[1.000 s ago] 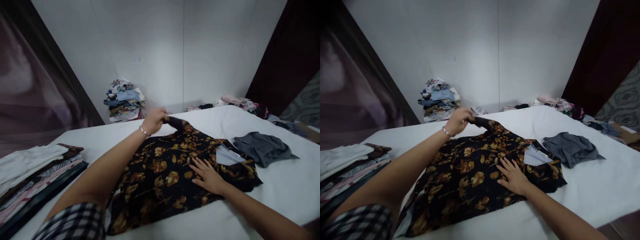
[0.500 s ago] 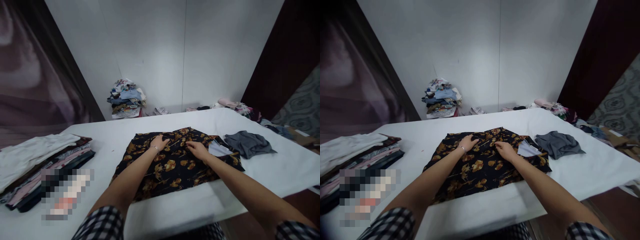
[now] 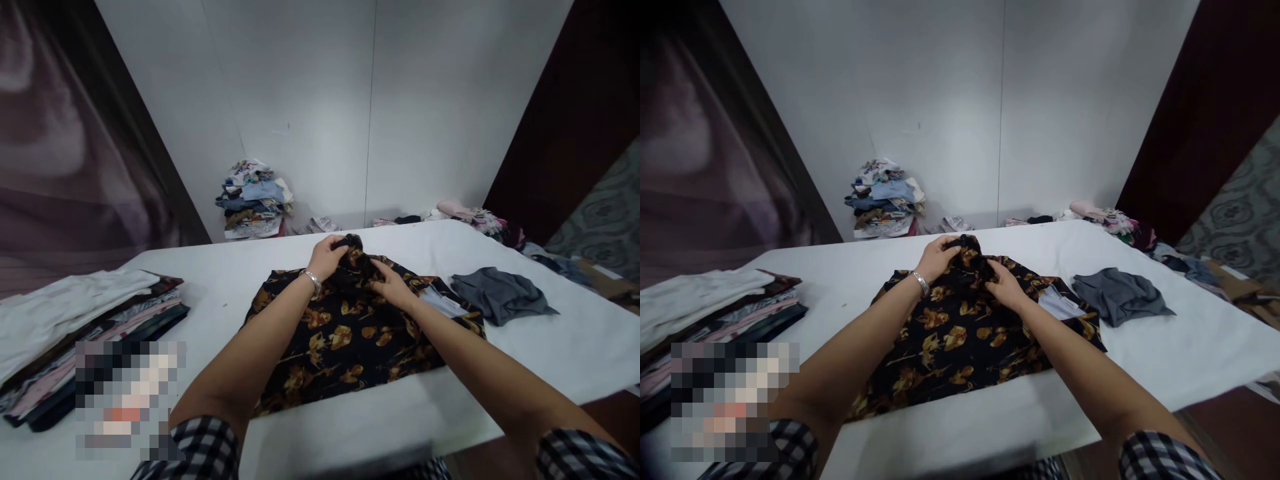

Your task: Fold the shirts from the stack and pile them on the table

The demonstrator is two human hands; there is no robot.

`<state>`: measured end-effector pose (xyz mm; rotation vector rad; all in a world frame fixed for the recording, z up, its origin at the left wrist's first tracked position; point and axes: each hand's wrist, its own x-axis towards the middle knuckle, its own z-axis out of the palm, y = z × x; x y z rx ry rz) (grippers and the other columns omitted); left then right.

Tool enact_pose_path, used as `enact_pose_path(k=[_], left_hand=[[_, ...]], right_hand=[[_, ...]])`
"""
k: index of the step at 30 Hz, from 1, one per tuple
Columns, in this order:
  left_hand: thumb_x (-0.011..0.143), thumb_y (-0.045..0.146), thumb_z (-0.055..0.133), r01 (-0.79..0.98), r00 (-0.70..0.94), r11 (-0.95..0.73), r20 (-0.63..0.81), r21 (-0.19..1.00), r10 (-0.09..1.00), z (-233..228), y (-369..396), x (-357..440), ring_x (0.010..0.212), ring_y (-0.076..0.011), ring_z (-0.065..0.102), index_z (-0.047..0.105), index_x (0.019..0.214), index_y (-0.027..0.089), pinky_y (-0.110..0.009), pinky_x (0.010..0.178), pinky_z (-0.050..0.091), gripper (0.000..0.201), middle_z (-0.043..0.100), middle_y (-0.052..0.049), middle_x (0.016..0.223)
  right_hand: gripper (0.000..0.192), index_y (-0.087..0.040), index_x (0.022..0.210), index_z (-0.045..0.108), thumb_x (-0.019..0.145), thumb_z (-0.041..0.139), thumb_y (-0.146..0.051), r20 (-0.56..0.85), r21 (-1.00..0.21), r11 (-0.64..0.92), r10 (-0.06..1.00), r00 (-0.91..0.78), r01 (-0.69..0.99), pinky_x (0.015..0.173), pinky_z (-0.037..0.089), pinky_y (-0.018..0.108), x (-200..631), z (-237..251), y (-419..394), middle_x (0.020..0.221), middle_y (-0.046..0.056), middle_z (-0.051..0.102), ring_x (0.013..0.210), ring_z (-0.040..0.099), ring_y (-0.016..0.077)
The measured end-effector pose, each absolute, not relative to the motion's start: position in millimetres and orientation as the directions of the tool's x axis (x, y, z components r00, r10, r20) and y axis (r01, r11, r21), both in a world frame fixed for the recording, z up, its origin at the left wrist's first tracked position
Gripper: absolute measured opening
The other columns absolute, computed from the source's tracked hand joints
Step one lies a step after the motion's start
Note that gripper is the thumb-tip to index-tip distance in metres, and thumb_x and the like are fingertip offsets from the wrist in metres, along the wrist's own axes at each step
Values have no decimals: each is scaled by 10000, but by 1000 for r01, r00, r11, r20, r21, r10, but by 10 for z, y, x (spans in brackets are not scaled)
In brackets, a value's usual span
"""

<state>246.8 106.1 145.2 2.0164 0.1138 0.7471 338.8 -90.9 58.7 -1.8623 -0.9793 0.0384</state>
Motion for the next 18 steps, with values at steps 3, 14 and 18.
enact_pose_path(k=[3,14,18], left_hand=[[757,219,565,-250,824,-582,486,773,290,1510,889,2393,810,-147,602,631,867,190,-263,772,459,131,684,-13,902],[770,435,619,-22,933,-528,208,849,295,1324,639,1851,624,-141,578,640,909,196,-268,643,461,277,640,1,685],[810,582,525,284,924,-289,-181,914,336,948,714,1518,536,-148,578,524,1286,202,-287,510,444,609,691,-64,811]], right_hand=[[687,-210,1441,363,777,537,-218,302,-894,-78,622,723,441,1024,417,411,3368,703,-827,1342,89,542,1198,534,223],[276,-210,910,707,793,459,-181,401,-593,-298,696,596,748,860,484,379,3205,655,-1065,913,49,705,889,632,222],[321,-219,968,699,781,446,-151,523,-451,-213,724,450,867,940,450,411,3079,420,-1282,995,61,697,1004,608,227]])
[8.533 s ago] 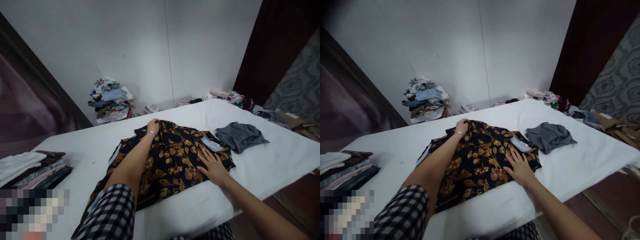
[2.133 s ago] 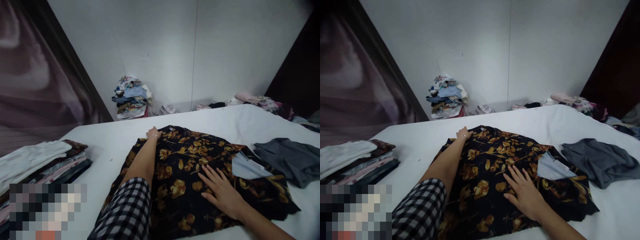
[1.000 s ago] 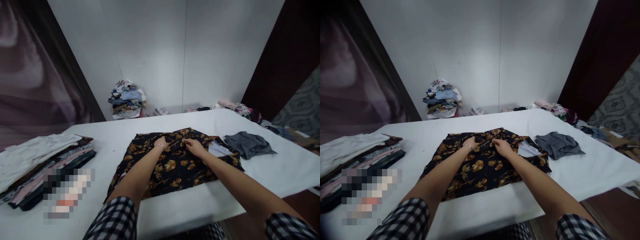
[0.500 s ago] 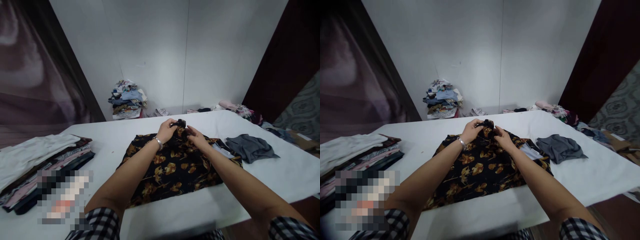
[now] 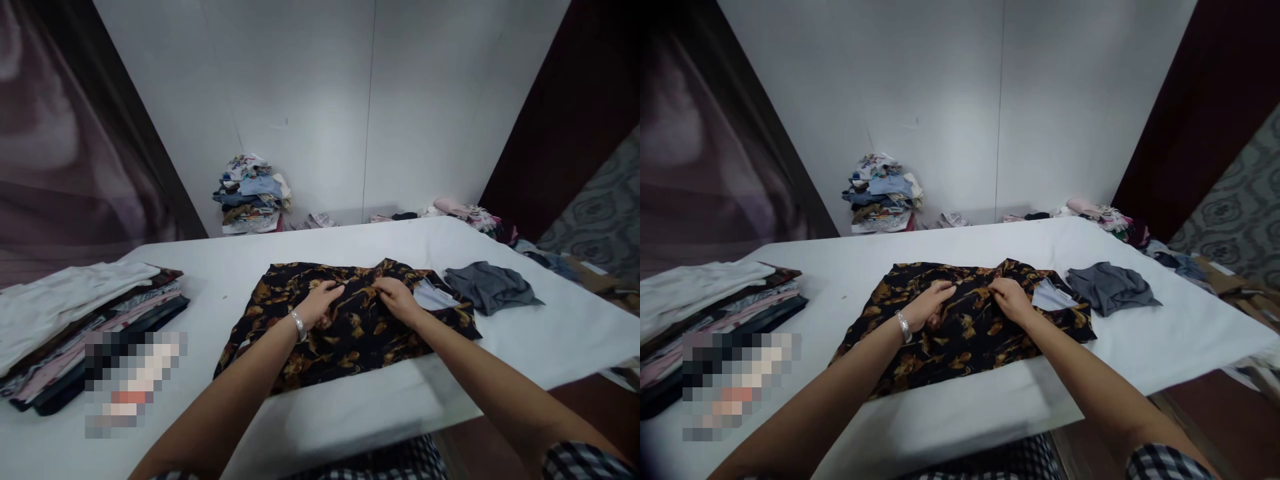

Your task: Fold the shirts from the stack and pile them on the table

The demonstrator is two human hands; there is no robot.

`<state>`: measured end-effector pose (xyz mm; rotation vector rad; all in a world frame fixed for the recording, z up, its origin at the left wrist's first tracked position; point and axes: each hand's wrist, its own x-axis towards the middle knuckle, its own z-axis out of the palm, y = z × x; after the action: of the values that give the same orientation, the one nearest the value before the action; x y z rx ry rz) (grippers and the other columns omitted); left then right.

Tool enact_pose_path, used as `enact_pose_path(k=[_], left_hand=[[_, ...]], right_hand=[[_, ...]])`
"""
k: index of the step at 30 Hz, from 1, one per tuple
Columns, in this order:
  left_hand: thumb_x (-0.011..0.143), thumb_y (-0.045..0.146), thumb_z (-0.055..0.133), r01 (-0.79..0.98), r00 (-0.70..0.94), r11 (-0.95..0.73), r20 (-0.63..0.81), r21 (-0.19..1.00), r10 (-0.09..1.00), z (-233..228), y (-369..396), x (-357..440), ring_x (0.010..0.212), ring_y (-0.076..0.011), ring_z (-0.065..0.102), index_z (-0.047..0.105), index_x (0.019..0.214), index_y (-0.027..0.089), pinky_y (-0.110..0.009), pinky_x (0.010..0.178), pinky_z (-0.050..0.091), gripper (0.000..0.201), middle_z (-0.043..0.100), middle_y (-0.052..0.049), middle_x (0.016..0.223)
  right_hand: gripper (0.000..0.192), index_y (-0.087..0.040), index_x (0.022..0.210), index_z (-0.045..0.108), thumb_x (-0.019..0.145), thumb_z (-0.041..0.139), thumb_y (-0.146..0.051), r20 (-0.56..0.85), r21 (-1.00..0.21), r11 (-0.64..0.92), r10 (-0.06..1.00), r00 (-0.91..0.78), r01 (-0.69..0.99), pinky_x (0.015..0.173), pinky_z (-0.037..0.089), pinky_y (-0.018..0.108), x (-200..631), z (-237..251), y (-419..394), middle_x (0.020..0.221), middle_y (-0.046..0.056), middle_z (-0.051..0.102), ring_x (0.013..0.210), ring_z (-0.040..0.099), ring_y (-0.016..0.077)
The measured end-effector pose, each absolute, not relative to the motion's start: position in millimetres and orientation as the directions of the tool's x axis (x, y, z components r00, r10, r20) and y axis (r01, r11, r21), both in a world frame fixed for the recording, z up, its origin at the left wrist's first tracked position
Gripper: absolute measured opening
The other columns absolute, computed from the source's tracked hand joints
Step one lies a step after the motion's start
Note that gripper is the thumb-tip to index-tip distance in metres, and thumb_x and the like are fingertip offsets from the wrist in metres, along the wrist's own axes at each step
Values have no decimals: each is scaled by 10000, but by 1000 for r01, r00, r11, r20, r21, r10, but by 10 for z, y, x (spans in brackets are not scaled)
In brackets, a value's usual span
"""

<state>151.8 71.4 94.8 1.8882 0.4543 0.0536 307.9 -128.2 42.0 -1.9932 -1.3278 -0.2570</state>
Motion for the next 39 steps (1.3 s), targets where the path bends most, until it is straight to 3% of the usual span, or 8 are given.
enact_pose_path(k=[6,10,15,21,27,31,34,39], left_hand=[[738,558,644,446,879,-193,-387,874,278,626,520,1325,343,-97,426,454,1359,205,-233,351,283,739,589,29,566],[703,440,726,424,880,-98,-383,901,281,621,297,1355,310,-57,350,634,806,182,-181,316,220,293,420,85,416],[709,320,745,219,886,462,-374,860,276,866,211,1245,345,-16,370,549,665,164,-134,308,196,254,472,74,496],[741,238,720,74,806,737,-476,672,353,1063,97,1263,368,1,369,534,710,156,-117,333,253,206,518,63,565],[809,385,616,-30,980,64,17,997,200,1238,-160,1177,578,-92,557,637,911,183,-214,519,454,227,633,-12,777],[787,428,648,-244,882,-697,454,675,130,1218,-179,807,1129,-263,544,636,1138,219,-439,994,416,409,620,-93,1198],[726,463,704,-189,858,-802,492,567,145,959,-163,538,1337,-312,367,471,1351,226,-502,1107,289,709,425,-122,1447],[704,317,707,10,875,-507,238,862,422,464,-177,405,1386,-270,314,276,1458,228,-451,1134,275,873,335,-107,1509]], right_hand=[[367,-207,1009,696,755,440,-134,563,-477,-241,656,504,846,959,453,436,2966,176,-1500,1059,82,680,1042,593,228],[377,-211,991,705,736,437,-135,532,-560,-254,620,577,789,936,475,434,2960,158,-1560,1034,76,694,1005,616,224],[300,-220,1027,705,777,557,-295,466,-705,-296,492,735,645,1011,414,474,2862,170,-1718,1146,95,665,1124,574,267],[394,-210,1069,683,766,646,-461,-11,-992,-116,504,864,55,815,522,409,2247,289,-1724,1087,92,687,1007,623,267],[231,-214,885,695,700,718,-350,-149,-797,331,703,696,-505,681,527,286,1714,414,-1473,803,10,715,738,653,172],[211,-196,840,704,771,596,-364,-126,-571,476,754,644,-669,850,521,366,1609,454,-1420,847,44,731,890,668,223],[306,-213,957,696,825,516,-423,-75,-484,560,739,669,-672,973,462,416,1570,519,-1406,1022,51,718,1080,613,238],[392,-231,1100,647,863,458,-479,-22,-457,570,761,649,-683,1036,403,458,1534,671,-1360,1156,51,673,1186,550,239]])
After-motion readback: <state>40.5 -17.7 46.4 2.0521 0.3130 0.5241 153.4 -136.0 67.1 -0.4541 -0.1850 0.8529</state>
